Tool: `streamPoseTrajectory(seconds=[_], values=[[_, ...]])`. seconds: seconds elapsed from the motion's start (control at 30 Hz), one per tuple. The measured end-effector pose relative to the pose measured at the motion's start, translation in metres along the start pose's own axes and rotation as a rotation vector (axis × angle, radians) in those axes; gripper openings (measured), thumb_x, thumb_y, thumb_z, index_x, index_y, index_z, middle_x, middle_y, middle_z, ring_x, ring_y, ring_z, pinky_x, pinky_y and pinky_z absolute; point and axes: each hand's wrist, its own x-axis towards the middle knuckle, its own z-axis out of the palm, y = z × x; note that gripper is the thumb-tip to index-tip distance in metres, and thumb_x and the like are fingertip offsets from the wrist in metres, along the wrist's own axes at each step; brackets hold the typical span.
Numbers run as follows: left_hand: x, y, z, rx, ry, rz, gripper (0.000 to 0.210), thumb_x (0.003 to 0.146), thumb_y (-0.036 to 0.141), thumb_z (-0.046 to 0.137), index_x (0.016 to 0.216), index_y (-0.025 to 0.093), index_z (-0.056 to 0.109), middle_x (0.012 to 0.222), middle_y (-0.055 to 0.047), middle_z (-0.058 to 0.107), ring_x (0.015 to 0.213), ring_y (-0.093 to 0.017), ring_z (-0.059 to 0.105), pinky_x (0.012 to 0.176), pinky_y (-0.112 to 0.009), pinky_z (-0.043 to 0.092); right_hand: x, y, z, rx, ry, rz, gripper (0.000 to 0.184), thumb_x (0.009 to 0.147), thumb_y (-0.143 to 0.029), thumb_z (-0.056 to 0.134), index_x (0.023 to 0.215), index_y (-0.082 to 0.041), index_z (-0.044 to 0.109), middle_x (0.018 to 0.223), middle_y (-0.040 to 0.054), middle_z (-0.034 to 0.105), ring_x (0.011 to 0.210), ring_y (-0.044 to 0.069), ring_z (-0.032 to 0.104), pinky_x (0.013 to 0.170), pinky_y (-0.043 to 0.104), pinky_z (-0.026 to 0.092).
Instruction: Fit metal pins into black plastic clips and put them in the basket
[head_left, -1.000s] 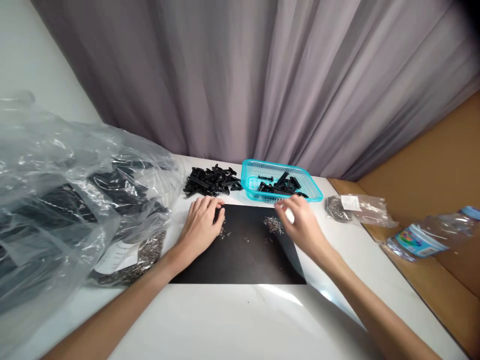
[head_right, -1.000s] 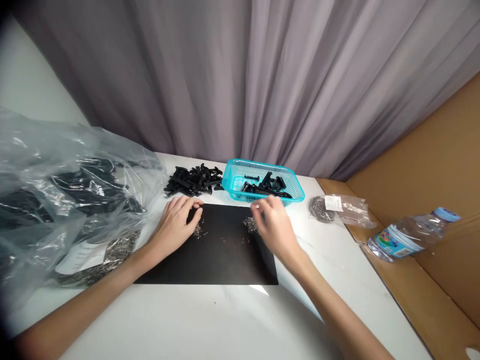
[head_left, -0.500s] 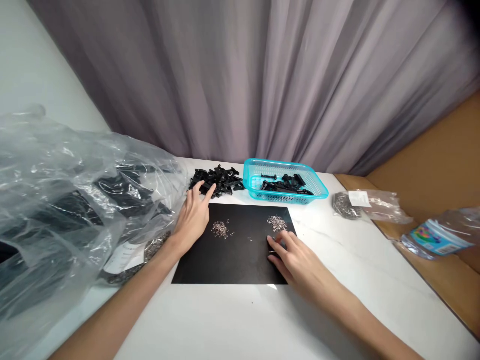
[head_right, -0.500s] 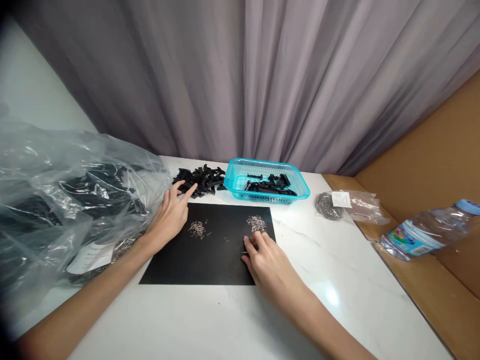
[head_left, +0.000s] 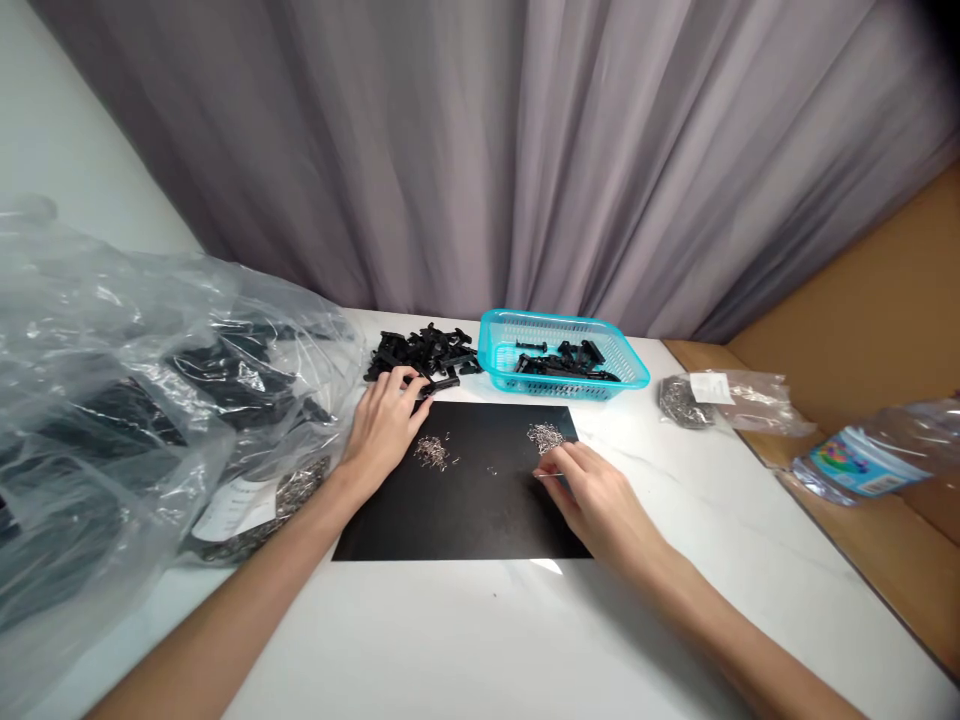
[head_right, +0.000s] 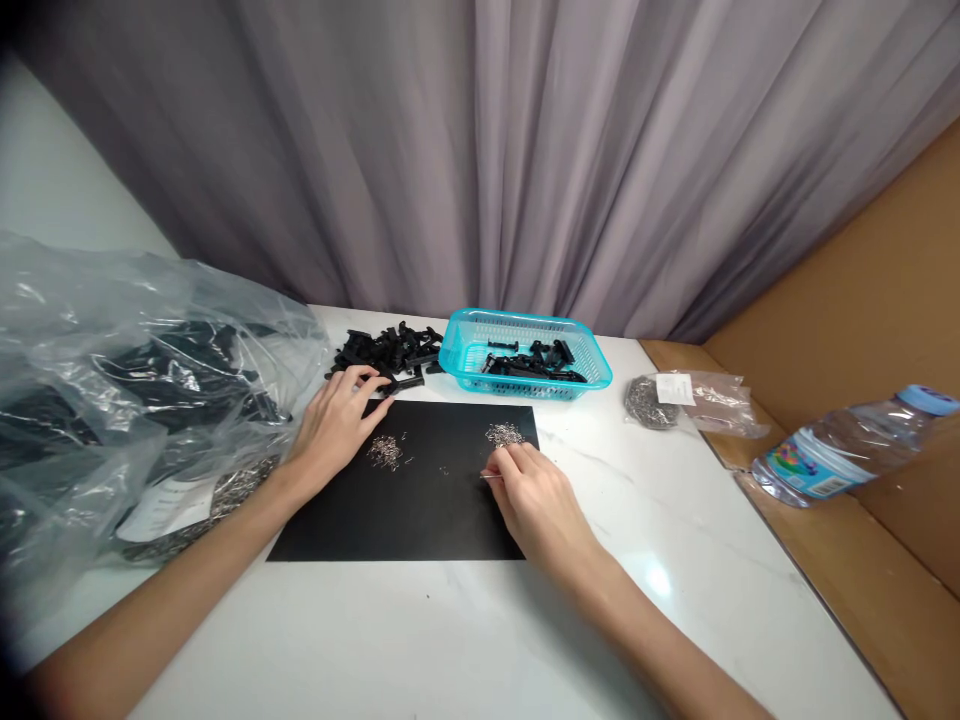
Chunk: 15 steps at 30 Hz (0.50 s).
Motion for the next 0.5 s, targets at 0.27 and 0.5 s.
streamPoseTrajectory(seconds=[0.27,0.5], values=[[0.0002,-0.0003,0.0007,-0.004,-0.015,0.014,0.017,0.100,0.022,0.049,0.101,0.020,0.066,0.105,-0.013,0.067,0.096,-0.032,0.064,0.090,-0.045,0.049,-0.0008,-0.0043,0.0101,0.061,0.005,0.018,0.013,0.105,-0.021,0.051,0.093,-0.022,0.056,0.089,0.0042,0.067,0.080,0.021,0.064,0.070,0.034,0.051],[-0.0005,0.0009,0.0027,0.021,-0.021,0.011,0.029,0.101,0.027,0.050,0.123,0.016,0.065,0.109,-0.016,0.066,0.102,-0.035,0.061,0.093,-0.047,0.047,-0.0009,-0.0033,0.0104,0.073,0.016,0.017,0.013,0.104,-0.020,0.051,0.092,-0.022,0.056,0.090,0.0047,0.067,0.080,0.022,0.064,0.070,0.033,0.050]])
